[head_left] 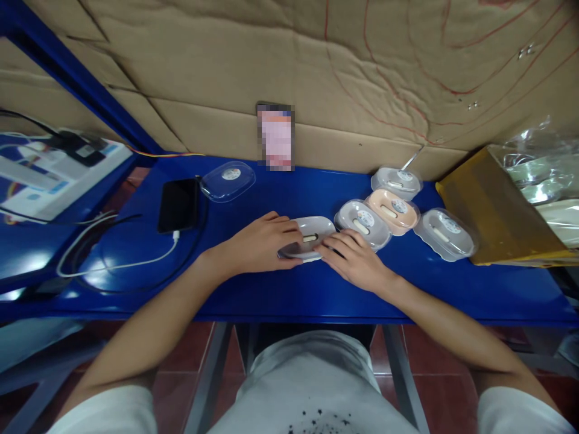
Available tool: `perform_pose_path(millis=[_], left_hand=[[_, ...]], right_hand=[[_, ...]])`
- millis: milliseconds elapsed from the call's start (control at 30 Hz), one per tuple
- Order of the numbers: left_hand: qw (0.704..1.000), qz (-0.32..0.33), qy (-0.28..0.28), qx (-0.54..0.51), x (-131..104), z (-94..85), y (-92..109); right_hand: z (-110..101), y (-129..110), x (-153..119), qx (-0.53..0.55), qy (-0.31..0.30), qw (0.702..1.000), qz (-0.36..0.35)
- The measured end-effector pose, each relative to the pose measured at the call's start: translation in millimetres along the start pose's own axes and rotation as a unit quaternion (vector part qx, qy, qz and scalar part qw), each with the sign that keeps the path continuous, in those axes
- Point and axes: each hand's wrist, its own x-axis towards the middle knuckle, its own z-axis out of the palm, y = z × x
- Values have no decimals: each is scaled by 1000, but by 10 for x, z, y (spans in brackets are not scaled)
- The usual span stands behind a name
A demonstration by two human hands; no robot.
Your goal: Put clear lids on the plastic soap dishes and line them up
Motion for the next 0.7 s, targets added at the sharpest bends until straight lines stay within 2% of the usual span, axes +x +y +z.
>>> perform_pose_path(millis=[100,267,433,700], left_hand=[[999,20,3,27,20,8,53],[995,64,15,74,66,88,210],[990,91,30,99,64,131,222],[988,69,28,139,45,187,182]], right_hand=[[-12,3,7,11,14,1000,-10],[-46,21,9,101,22,995,4],[-15,39,5,150,20,988,-1],[79,-22,-13,104,-13,995,2]])
